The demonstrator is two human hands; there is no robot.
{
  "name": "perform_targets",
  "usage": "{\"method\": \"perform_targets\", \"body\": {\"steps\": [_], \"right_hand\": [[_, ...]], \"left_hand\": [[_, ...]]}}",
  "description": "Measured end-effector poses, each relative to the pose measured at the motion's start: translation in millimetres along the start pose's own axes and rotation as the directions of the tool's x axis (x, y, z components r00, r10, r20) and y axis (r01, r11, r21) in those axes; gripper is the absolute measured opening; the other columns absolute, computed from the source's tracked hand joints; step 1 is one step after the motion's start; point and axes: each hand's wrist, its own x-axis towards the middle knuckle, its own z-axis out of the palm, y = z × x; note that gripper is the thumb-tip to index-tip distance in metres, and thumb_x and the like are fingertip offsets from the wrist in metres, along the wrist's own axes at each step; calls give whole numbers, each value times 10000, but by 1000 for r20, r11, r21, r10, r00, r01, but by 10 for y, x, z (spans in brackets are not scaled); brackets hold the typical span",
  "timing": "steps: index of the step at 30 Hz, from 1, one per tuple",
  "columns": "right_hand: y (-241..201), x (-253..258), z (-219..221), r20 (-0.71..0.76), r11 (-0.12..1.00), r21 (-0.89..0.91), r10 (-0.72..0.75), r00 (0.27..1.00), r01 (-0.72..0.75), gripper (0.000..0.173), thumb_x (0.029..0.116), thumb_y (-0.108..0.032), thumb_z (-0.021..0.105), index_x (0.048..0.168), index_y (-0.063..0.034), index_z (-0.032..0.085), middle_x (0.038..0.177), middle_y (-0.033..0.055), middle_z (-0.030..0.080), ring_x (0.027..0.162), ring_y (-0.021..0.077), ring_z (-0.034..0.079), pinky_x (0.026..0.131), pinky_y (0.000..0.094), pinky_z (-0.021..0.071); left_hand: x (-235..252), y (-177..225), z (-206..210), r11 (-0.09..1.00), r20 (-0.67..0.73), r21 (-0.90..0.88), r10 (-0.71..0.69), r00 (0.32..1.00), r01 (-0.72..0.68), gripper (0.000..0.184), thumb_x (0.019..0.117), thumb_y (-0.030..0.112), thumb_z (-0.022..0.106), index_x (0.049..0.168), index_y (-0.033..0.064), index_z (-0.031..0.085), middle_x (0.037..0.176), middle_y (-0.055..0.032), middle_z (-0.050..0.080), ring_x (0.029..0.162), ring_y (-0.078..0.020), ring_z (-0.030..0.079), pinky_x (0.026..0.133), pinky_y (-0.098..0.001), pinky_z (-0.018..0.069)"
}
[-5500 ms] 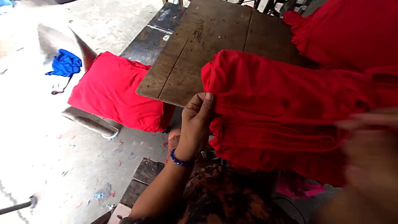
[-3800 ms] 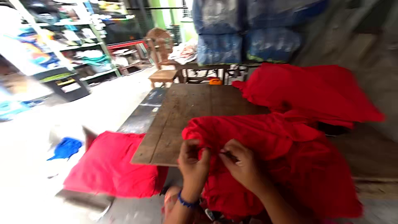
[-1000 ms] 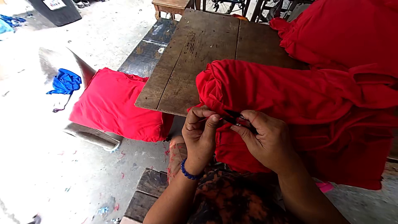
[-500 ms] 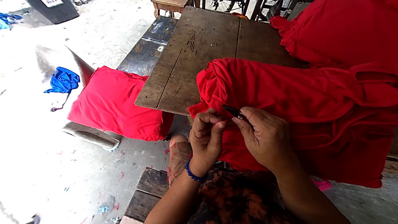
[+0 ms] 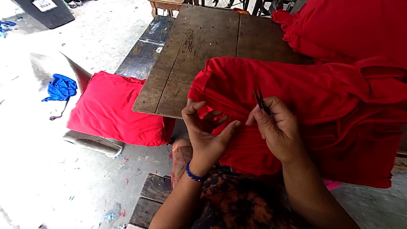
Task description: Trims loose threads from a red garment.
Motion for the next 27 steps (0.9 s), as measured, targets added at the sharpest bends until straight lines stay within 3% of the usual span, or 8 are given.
{"method": "perform_targets", "body": {"steps": [2,6,8,10,11,15,19,27], "right_hand": [[-4,-3,6,2,1000,-4,-7,1000,7,117,1077,-183,502,1047,-85,557,784,-48,581,544,-28,456,478,104,373],[-14,-23,-18,4,1000,-9,-8,1000,8,125,1076,-189,514,1048,-77,562,770,-45,548,544,-21,446,480,106,374],[-23,-32,-48,11,999,-27,-22,1000,23,121,1069,-187,531,1042,-73,564,774,-42,546,570,-15,469,502,113,399],[-26,-47,-74,2,997,-60,-53,999,53,113,1047,-174,566,1038,-63,580,784,-44,557,610,-20,499,529,110,421],[-26,-58,-85,-4,993,-92,-69,998,68,119,1039,-177,584,1036,-57,587,799,-46,554,635,-31,505,548,100,427],[-19,-96,-109,6,958,-256,-133,991,130,186,999,-205,649,1017,-19,654,907,-4,566,765,-16,520,644,100,438],[-9,-124,-82,21,928,-347,-139,990,137,215,983,-244,682,1006,-31,691,924,6,546,748,-1,511,600,113,424],[-55,-103,-5,39,907,-372,-197,980,197,256,979,-256,692,1018,-4,714,915,20,518,754,18,505,600,122,421]], "left_hand": [[7,-33,63,998,-13,54,18,1000,-18,800,727,-86,851,1339,176,406,1368,-30,455,998,-120,695,844,-343,654],[51,-82,95,982,-22,173,75,997,-70,485,782,-58,836,1224,21,654,1478,-112,449,994,-93,696,813,-265,643],[63,-109,75,970,1,222,105,994,-102,256,846,-28,796,1090,13,730,1421,-113,537,1063,-98,686,867,-258,626],[66,-111,62,969,-8,230,95,995,-91,97,897,7,760,982,56,761,1204,-35,704,981,-73,700,876,-264,601],[66,-100,49,980,6,189,63,998,-63,71,926,21,733,977,65,756,1161,-16,697,947,-69,695,862,-265,609],[46,-66,53,994,0,-59,-92,996,92,97,989,67,662,1047,125,713,1007,31,657,871,-82,679,800,-292,624],[23,-36,51,960,41,-249,-119,992,126,107,999,100,655,1078,167,682,987,32,706,889,-87,708,849,-315,622],[-43,-9,27,963,63,-264,-33,997,49,125,933,141,752,1028,197,694,999,64,678,907,-57,678,815,-282,612]]}}
